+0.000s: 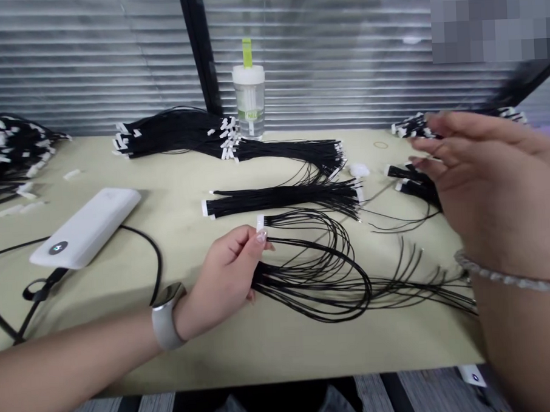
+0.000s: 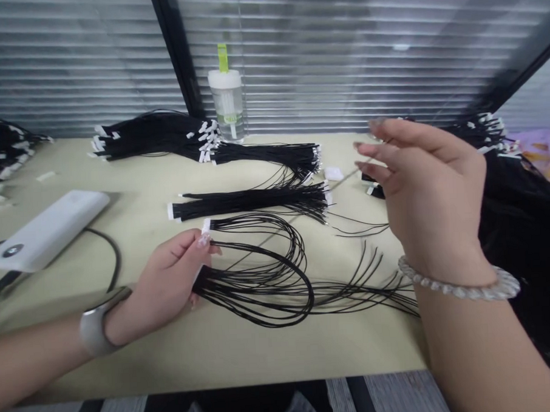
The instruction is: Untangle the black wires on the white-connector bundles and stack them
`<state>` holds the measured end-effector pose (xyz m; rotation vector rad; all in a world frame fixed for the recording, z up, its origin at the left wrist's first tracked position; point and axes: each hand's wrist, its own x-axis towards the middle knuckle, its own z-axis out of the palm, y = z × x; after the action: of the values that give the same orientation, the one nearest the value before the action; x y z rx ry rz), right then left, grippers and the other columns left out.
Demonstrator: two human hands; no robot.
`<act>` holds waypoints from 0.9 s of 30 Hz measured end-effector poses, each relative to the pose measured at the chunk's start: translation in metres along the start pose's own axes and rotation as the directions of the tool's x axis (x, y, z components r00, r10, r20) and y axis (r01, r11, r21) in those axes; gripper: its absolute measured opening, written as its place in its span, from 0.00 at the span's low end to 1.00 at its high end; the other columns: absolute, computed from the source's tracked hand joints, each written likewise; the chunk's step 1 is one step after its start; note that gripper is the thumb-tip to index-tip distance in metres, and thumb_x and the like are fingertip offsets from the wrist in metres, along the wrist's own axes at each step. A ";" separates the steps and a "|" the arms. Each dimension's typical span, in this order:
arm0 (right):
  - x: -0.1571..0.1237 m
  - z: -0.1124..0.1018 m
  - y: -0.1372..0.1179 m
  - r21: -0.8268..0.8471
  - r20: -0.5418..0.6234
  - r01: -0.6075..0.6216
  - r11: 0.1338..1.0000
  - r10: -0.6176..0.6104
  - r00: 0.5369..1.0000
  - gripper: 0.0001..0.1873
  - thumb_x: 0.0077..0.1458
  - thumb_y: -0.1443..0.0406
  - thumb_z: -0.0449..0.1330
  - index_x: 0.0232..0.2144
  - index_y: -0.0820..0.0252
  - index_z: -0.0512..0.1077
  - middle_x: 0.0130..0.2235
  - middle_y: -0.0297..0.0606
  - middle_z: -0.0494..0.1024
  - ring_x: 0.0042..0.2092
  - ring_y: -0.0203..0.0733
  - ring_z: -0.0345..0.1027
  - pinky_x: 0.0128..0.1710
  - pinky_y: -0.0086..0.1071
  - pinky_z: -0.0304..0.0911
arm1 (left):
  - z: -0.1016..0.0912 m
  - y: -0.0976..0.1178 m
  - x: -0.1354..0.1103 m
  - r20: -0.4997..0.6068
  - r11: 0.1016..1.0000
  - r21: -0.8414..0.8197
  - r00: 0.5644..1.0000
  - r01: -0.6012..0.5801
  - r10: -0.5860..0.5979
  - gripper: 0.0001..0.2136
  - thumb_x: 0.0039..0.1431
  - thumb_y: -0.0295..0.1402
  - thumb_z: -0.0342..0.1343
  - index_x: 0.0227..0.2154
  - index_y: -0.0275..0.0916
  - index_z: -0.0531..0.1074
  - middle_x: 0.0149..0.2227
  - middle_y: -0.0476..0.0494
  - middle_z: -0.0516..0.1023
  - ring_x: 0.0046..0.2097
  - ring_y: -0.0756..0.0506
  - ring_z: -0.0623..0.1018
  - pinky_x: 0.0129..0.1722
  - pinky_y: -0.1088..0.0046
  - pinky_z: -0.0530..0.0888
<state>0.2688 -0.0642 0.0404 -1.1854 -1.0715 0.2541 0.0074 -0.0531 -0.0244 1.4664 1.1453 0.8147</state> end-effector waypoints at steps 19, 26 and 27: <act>-0.073 0.043 -0.001 -0.309 0.738 0.520 0.796 -0.145 0.660 0.07 0.55 0.67 0.53 0.32 0.59 0.72 0.31 0.32 0.74 0.33 0.28 0.66 0.34 0.23 0.59 | 0.002 -0.004 -0.002 0.100 0.978 -0.126 0.983 0.167 -0.155 0.19 0.55 0.50 0.45 0.25 0.38 0.65 0.14 0.57 0.59 0.11 0.56 0.61 0.07 0.83 0.59; -0.078 0.052 0.001 -0.236 0.695 0.542 0.807 -0.249 0.674 0.06 0.51 0.69 0.56 0.26 0.62 0.72 0.26 0.32 0.71 0.29 0.27 0.63 0.30 0.23 0.58 | 0.004 0.001 -0.004 0.163 0.981 -0.107 0.976 0.160 -0.142 0.18 0.57 0.47 0.45 0.24 0.36 0.63 0.14 0.57 0.59 0.11 0.58 0.60 0.08 0.85 0.60; -0.079 0.053 0.002 -0.233 0.680 0.544 0.806 -0.265 0.684 0.06 0.51 0.69 0.56 0.25 0.63 0.72 0.25 0.32 0.71 0.29 0.27 0.62 0.29 0.23 0.57 | 0.004 0.002 -0.004 0.169 0.982 -0.094 0.975 0.163 -0.145 0.18 0.57 0.47 0.45 0.23 0.36 0.63 0.14 0.56 0.59 0.11 0.58 0.60 0.08 0.85 0.60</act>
<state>0.1873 -0.0828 -0.0049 -1.2172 -2.0447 0.0406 0.0101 -0.0579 -0.0234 1.3118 1.0619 0.6280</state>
